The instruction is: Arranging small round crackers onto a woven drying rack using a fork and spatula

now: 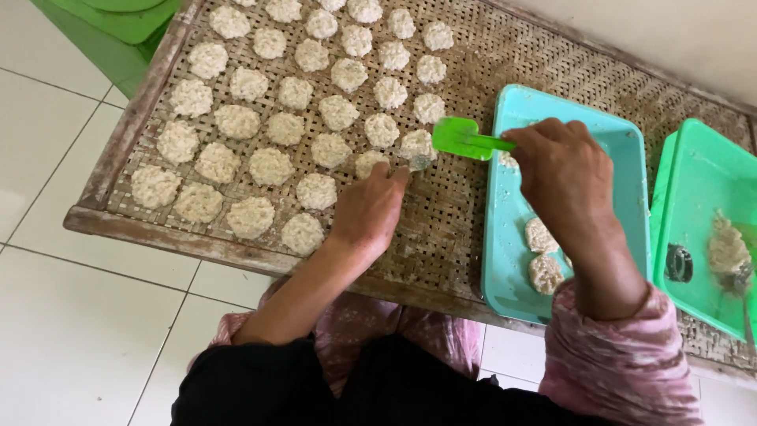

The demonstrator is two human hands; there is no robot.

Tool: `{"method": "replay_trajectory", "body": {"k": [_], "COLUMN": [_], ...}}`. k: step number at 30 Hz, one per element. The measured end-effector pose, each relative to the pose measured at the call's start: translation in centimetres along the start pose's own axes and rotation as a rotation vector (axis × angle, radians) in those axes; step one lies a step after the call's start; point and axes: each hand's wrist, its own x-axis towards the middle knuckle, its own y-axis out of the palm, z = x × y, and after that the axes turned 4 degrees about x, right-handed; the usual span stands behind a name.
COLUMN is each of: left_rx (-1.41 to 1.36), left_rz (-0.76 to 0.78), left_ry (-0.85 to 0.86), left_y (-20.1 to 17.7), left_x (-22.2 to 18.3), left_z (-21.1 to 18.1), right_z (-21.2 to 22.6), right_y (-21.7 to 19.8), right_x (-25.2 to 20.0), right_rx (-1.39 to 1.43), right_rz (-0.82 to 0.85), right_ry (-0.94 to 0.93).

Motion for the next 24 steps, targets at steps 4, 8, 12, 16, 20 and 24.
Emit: {"method": "replay_trajectory", "body": {"k": [4, 8, 12, 16, 20, 24], "left_rx": [0.004, -0.032, -0.116, -0.153, -0.159, -0.178], "left_rz": [-0.006, -0.026, -0.173, -0.193, -0.199, -0.208], "left_ry": [-0.015, -0.086, -0.08, -0.107, -0.088, -0.108], "left_y": [-0.5, -3.4, -4.1, -3.9, -3.8, -3.7], "left_x": [-0.3, -1.4, -2.4, -2.5, -2.7, -2.7], "left_z": [0.0, 0.9, 2.3, 2.8, 3.3, 3.6], "right_z": [-0.1, -0.5, -1.1, 0.0, 0.4, -0.3], "right_y": [1.7, 0.5, -0.2, -0.1, 0.1, -0.3], "right_x": [0.4, 1.3, 1.8, 2.4, 2.6, 3.0], "right_rx": [-0.046, -0.021, 0.207, 0.21, 0.129, 0.249], "right_rz": [-0.034, 0.279, 0.347, 0.51, 0.566, 0.481], "right_ry": [-0.042, 0.09, 0.162, 0.274, 0.178, 0.12]}}
